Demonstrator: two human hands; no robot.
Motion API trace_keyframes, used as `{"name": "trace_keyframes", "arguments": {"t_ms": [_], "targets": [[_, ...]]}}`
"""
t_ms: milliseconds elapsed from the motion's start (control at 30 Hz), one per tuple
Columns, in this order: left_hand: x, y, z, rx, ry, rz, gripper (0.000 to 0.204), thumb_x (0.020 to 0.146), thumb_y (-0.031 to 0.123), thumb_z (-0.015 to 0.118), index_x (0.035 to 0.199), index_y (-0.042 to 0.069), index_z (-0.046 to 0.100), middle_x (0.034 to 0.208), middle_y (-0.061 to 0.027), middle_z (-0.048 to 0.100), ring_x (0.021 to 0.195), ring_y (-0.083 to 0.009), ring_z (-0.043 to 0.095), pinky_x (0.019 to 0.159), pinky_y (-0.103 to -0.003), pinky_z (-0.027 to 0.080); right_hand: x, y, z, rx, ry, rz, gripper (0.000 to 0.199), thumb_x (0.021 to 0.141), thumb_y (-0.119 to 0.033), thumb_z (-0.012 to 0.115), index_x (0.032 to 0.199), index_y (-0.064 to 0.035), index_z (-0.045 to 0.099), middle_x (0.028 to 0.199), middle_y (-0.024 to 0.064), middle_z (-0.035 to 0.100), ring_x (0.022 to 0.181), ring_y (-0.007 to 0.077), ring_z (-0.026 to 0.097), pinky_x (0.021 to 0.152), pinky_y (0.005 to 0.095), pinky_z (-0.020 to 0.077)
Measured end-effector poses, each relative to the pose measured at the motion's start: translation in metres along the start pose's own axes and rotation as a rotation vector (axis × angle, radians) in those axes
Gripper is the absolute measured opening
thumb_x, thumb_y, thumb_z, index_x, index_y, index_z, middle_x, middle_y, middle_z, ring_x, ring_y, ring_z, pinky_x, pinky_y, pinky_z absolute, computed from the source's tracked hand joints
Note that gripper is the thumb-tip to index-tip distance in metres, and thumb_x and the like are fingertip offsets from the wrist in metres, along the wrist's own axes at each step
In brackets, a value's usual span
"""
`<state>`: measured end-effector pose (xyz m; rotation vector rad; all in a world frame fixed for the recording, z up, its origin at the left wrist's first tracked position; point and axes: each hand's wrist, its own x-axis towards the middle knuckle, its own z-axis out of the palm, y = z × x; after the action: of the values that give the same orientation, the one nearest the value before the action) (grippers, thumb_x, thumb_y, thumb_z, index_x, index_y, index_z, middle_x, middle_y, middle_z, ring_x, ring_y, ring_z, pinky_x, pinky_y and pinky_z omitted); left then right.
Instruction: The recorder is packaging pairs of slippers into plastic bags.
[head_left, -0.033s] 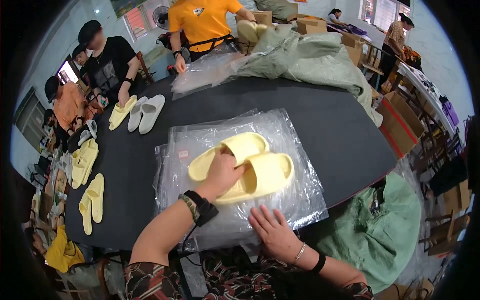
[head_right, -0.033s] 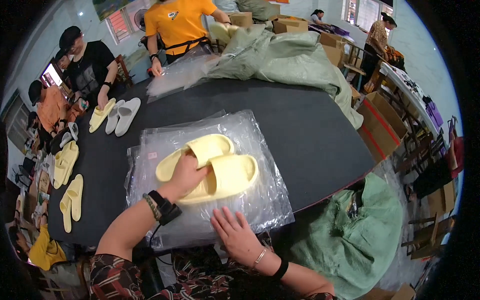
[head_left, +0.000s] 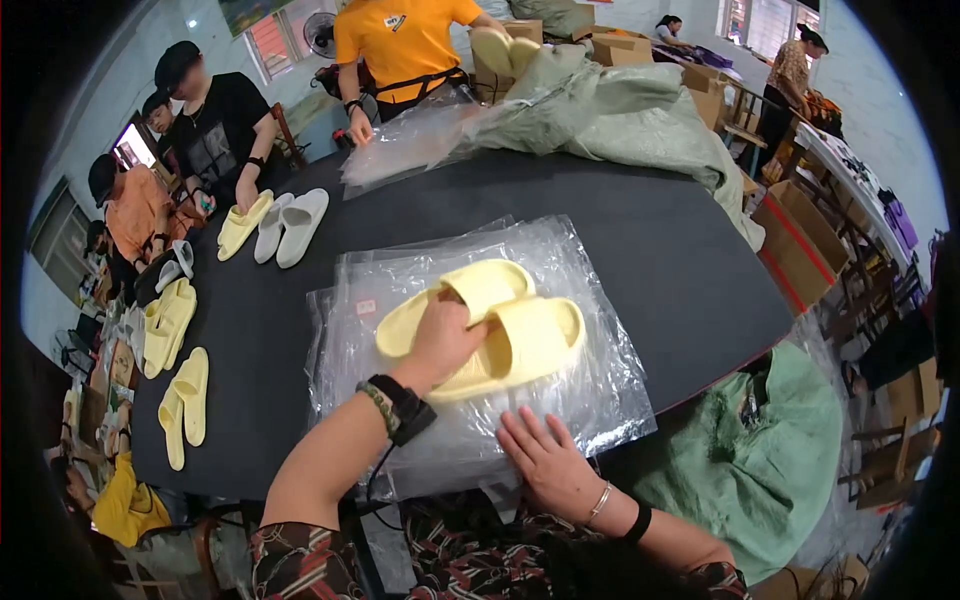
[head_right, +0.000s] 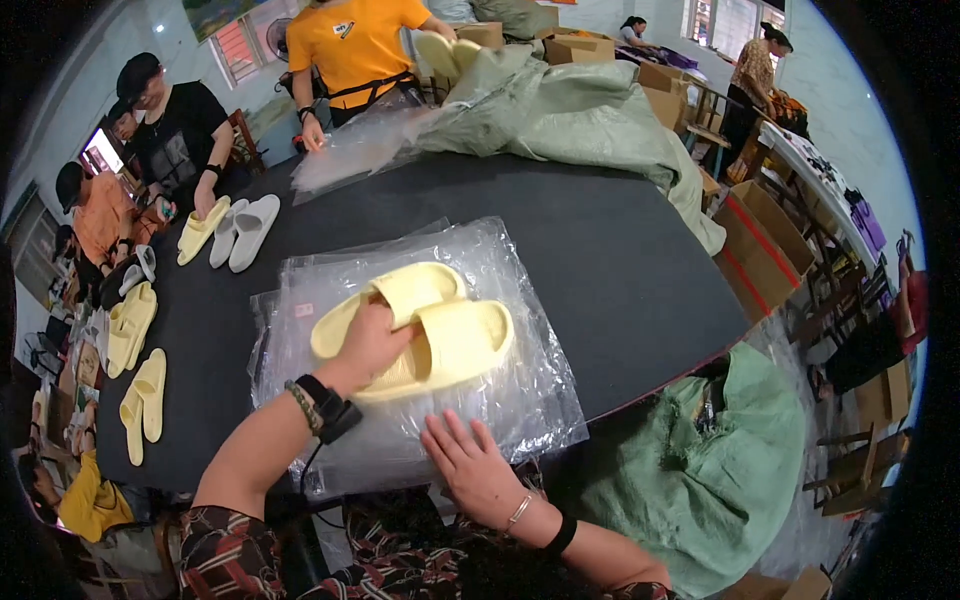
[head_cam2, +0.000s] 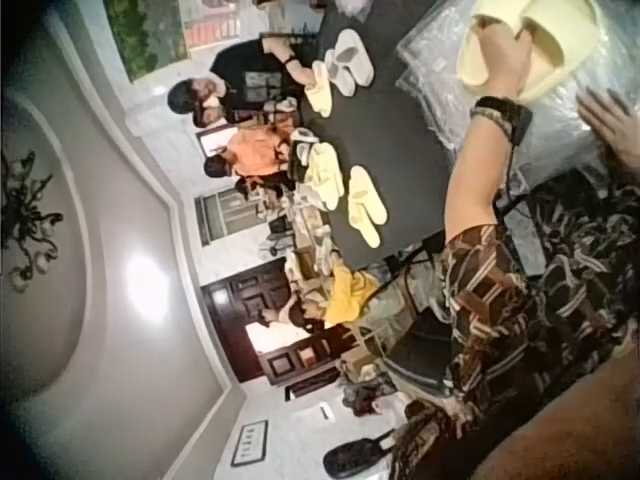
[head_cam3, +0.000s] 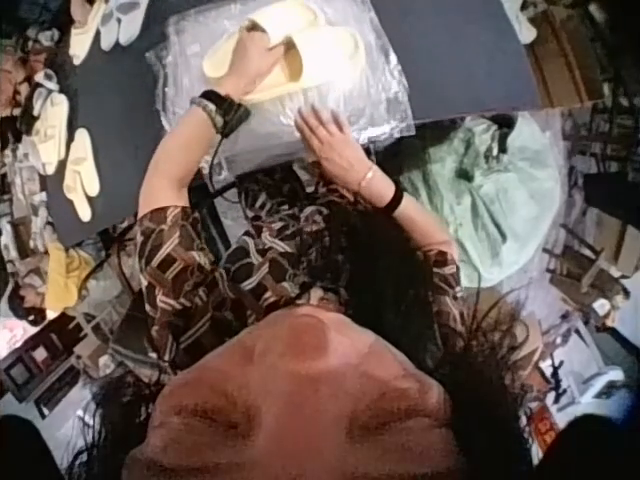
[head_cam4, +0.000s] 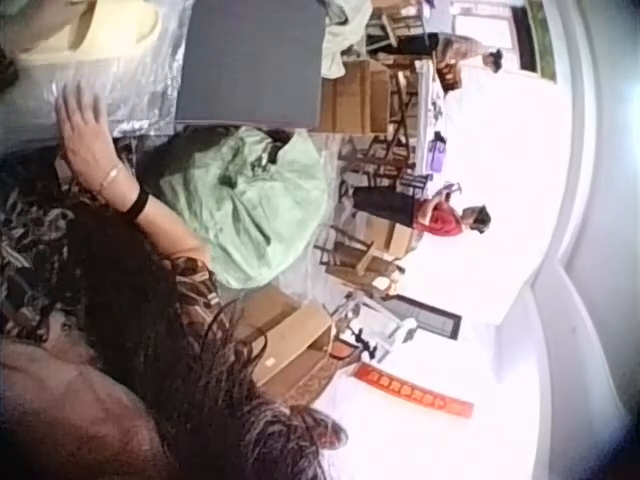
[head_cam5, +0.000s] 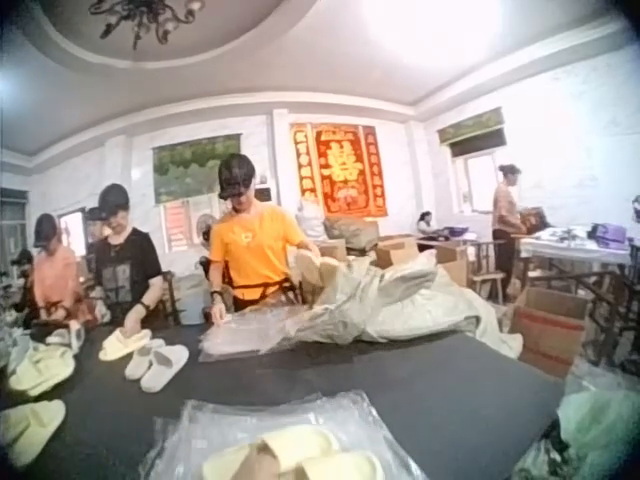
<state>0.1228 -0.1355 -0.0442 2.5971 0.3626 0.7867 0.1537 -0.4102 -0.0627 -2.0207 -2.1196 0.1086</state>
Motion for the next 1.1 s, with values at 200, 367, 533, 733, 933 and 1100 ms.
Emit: {"name": "trace_keyframes", "arguments": {"t_ms": [200, 367, 533, 733, 933, 1100], "targets": [[0.019, -0.083, -0.02, 0.424, 0.068, -0.363, 0.045, 0.082, 0.041, 0.071, 0.071, -0.003, 0.071, 0.071, -0.0233, 0.066, 0.073, -0.0413, 0.063, 0.086, -0.049, 0.044, -0.001, 0.002, -0.005, 0.017, -0.005, -0.021, 0.077, 0.082, -0.016, 0.058, 0.151, 0.0031, 0.029, 0.159, 0.0193, 0.026, 0.148, 0.0372, 0.023, 0.116, 0.0538, 0.0223], [0.011, -0.104, -0.059, 0.657, 0.171, -0.496, 0.046, 0.083, 0.044, 0.07, 0.075, -0.002, 0.072, 0.076, -0.0204, 0.07, 0.081, -0.0363, 0.066, 0.095, -0.048, 0.04, -0.004, 0.002, 0.001, -0.043, 0.071, -0.042, 0.081, 0.075, -0.015, 0.061, 0.149, 0.0026, 0.032, 0.157, 0.02, 0.03, 0.146, 0.0359, 0.028, 0.115, 0.0535, 0.0234], [0.023, -0.045, -0.08, 0.314, 0.271, -0.386, 0.049, 0.08, 0.045, 0.073, 0.064, -0.001, 0.067, 0.064, -0.0199, 0.065, 0.065, -0.0374, 0.062, 0.089, -0.05, 0.041, -0.01, 0.015, -0.01, 0.351, -0.053, -0.021, 0.097, 0.072, -0.007, 0.065, 0.153, 0.0059, 0.013, 0.161, 0.024, 0.016, 0.151, 0.0403, 0.009, 0.119, 0.0554, 0.0137], [-0.05, 0.05, -0.018, 0.038, 0.041, -0.284, 0.036, 0.082, 0.033, 0.074, 0.065, 0.002, 0.069, 0.061, -0.0152, 0.063, 0.064, -0.0366, 0.058, 0.1, -0.051, 0.035, -0.028, 0.047, 0.006, 1.503, 0.682, 0.198, 0.066, 0.074, 0.015, 0.044, 0.137, -0.0032, 0.04, 0.149, 0.0155, 0.039, 0.144, 0.0289, 0.032, 0.119, 0.0423, 0.0261], [-0.079, 0.048, -0.001, 0.218, 0.101, -0.127, 0.04, 0.088, 0.037, 0.066, 0.08, -0.001, 0.073, 0.069, -0.0179, 0.067, 0.078, -0.0349, 0.062, 0.098, -0.05, 0.037, -0.014, 0.051, -0.04, 1.193, 1.092, 0.345, 0.047, 0.078, 0.013, 0.043, 0.121, -0.0061, 0.046, 0.133, 0.0133, 0.047, 0.128, 0.0236, 0.046, 0.106, 0.039, 0.0383], [-0.079, 0.049, 0.001, 0.186, -0.004, -0.282, 0.047, 0.089, 0.043, 0.064, 0.074, -0.001, 0.072, 0.065, -0.018, 0.066, 0.069, -0.0333, 0.065, 0.101, -0.051, 0.037, 0.001, 0.036, -0.048, 0.634, 0.856, 0.26, 0.031, 0.076, 0.012, 0.046, 0.103, 0.0009, 0.053, 0.116, 0.0183, 0.055, 0.11, 0.0277, 0.054, 0.096, 0.0355, 0.0418]]}}
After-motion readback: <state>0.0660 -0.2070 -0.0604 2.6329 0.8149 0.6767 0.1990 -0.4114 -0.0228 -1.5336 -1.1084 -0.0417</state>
